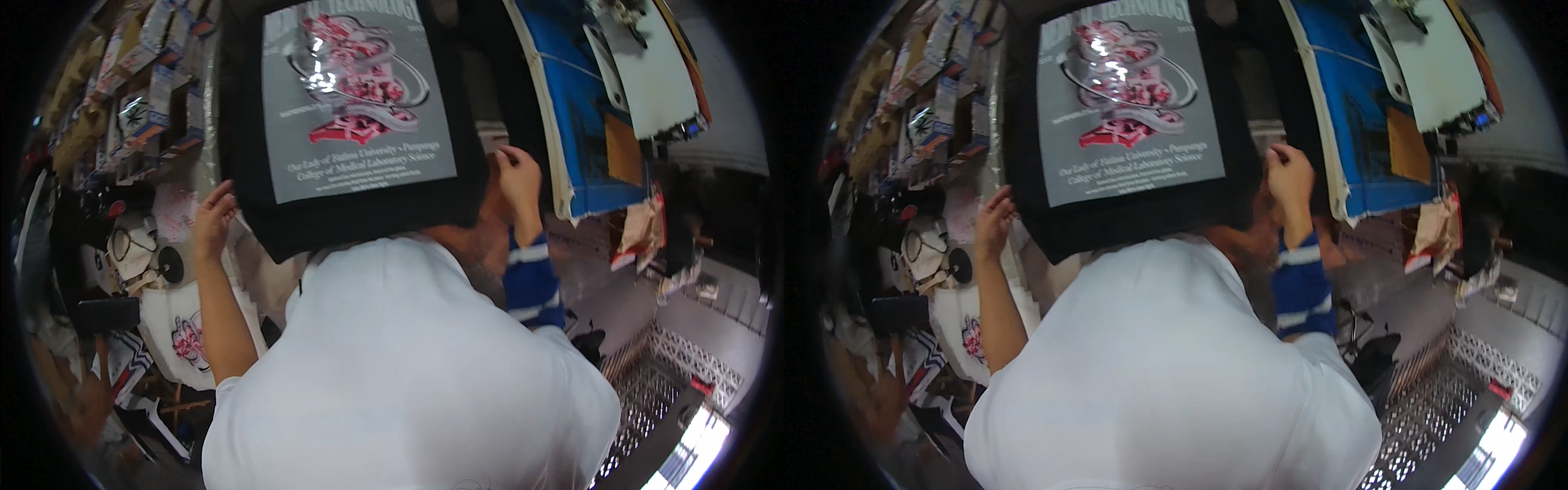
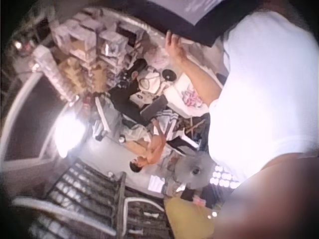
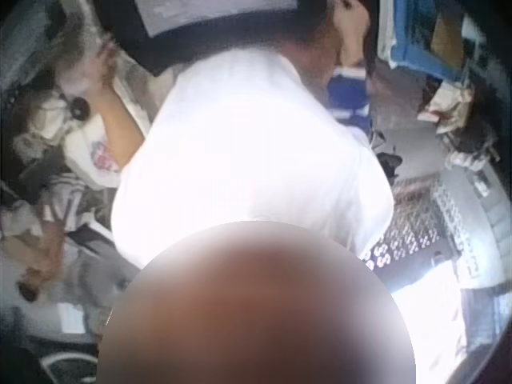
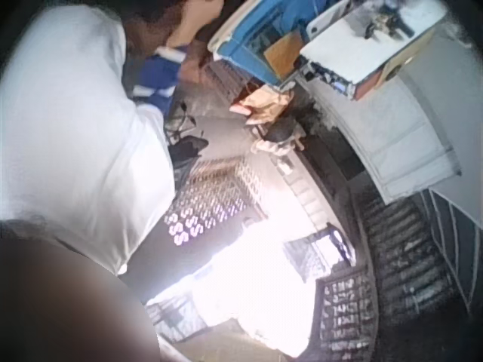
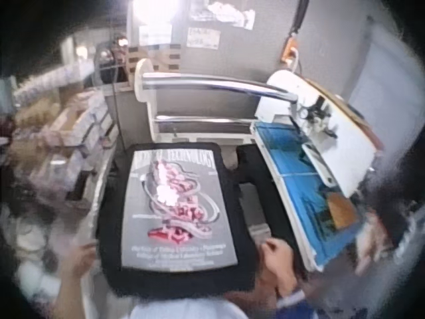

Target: The person places black t-shirts onto a heat press, aligns a printed transfer sheet on the chest, closes the press, and then removes the finished shirt. The process is repeated for multiple shirts.

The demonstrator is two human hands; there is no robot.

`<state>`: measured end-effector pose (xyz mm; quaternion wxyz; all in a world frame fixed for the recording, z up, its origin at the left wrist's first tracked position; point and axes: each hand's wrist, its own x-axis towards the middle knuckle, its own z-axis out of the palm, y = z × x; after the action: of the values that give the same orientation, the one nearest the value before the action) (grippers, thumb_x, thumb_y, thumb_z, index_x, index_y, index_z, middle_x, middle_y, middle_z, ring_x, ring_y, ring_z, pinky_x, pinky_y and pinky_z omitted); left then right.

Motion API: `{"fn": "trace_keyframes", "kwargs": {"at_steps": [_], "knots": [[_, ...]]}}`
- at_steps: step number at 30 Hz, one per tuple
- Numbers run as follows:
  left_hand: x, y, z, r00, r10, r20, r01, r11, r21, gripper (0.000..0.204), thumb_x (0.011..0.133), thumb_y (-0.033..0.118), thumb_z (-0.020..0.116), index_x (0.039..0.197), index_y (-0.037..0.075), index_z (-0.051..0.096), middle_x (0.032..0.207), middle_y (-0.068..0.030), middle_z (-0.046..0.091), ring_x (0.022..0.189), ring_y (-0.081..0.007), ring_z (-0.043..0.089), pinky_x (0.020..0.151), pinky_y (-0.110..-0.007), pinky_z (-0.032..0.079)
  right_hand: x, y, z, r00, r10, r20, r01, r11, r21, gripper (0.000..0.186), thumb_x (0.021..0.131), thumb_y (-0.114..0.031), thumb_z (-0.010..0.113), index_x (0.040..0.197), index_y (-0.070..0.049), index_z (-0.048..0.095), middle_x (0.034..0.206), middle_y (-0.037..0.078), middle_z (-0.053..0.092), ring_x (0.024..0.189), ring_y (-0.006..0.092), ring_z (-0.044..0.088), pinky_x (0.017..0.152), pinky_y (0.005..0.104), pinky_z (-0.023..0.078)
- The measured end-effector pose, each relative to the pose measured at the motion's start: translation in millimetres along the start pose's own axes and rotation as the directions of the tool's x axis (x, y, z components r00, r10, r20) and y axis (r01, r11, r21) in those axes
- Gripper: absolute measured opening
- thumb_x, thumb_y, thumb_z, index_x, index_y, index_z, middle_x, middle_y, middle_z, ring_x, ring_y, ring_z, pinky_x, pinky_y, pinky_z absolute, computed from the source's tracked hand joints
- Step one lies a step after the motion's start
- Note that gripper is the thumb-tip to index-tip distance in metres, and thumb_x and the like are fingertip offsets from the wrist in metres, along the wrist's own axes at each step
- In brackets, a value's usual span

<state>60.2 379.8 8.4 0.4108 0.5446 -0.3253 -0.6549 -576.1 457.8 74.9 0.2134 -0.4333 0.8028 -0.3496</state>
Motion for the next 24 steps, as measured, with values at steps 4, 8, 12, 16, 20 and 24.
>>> {"fn": "trace_keyframes", "kwargs": {"at_steps": [4, 8, 12, 16, 20, 24], "knots": [[-22.3, -33.6, 3.7, 0.915, 0.261, -0.309, -0.065, 0.848, 0.525, 0.029, 0.098, 0.005, 0.069, 0.125, -0.001, 0.071, 0.121, -0.0121, 0.073, 0.102, -0.0222, 0.07, 0.091, -0.037, 0.054, -3.6, -56.6, -83.0, 0.653, -0.613, -0.445, 0.417, 0.781, -0.465, 0.016, 0.096, -0.013, 0.071, 0.109, -0.005, 0.075, 0.11, 0.013, 0.073, 0.103, 0.0311, 0.07, 0.094, 0.0408, 0.054], [-47.4, -5.0, 91.4, 0.551, 0.824, 0.131, -0.354, 0.089, 0.931, 0.022, 0.089, 0.003, 0.071, 0.111, 0.003, 0.075, 0.111, -0.0122, 0.073, 0.104, -0.0329, 0.067, 0.096, -0.044, 0.051, 44.7, -21.9, -201.5, 0.496, -0.563, -0.662, 0.023, 0.77, -0.638, 0.042, 0.099, -0.042, 0.071, 0.116, -0.003, 0.074, 0.117, 0.018, 0.072, 0.113, 0.0377, 0.066, 0.099, 0.0466, 0.051], [-60.6, 25.9, 214.4, 0.482, 0.686, 0.545, -0.727, -0.034, 0.685, 0.024, 0.081, 0.001, 0.076, 0.104, 0.007, 0.074, 0.109, -0.0095, 0.07, 0.11, -0.0328, 0.064, 0.105, -0.048, 0.045, 88.2, 15.6, -248.7, 0.724, -0.477, -0.499, 0.009, 0.728, -0.685, 0.058, 0.099, -0.056, 0.065, 0.12, -0.002, 0.072, 0.124, 0.021, 0.07, 0.119, 0.0405, 0.063, 0.104, 0.0506, 0.047], [-50.4, 1.0, 266.0, 0.489, 0.546, 0.68, -0.78, -0.075, 0.621, 0.024, 0.081, 0.007, 0.078, 0.103, 0.011, 0.072, 0.112, -0.0047, 0.069, 0.113, -0.0267, 0.063, 0.109, -0.049, 0.042, 98.0, 11.1, -249.7, 0.83, -0.343, -0.44, -0.077, 0.711, -0.699, 0.067, 0.097, -0.061, 0.065, 0.127, -0.001, 0.069, 0.133, 0.024, 0.065, 0.124, 0.0425, 0.06, 0.109, 0.0506, 0.044], [-46.3, -11.2, 271.2, 0.509, 0.517, 0.689, -0.766, -0.094, 0.636, 0.031, 0.08, 0.01, 0.081, 0.109, 0.013, 0.071, 0.113, -0.0036, 0.069, 0.116, -0.0264, 0.062, 0.112, -0.05, 0.039, 108.7, 43.8, -246.6, 0.745, -0.517, -0.421, 0.01, 0.641, -0.767, 0.076, 0.093, -0.064, 0.067, 0.13, 0.003, 0.065, 0.139, 0.029, 0.059, 0.129, 0.0445, 0.057, 0.111, 0.0512, 0.044], [-51.4, -17.3, 275.7, 0.496, 0.553, 0.67, -0.735, -0.144, 0.662, 0.029, 0.081, 0.014, 0.082, 0.107, 0.014, 0.07, 0.112, -0.0021, 0.069, 0.114, -0.0252, 0.063, 0.111, -0.049, 0.038, 113.3, 30.6, -257.3, 0.873, -0.332, -0.358, -0.017, 0.712, -0.702, 0.078, 0.092, -0.062, 0.071, 0.132, 0.005, 0.063, 0.139, 0.03, 0.059, 0.131, 0.0451, 0.056, 0.109, 0.0501, 0.045]]}}
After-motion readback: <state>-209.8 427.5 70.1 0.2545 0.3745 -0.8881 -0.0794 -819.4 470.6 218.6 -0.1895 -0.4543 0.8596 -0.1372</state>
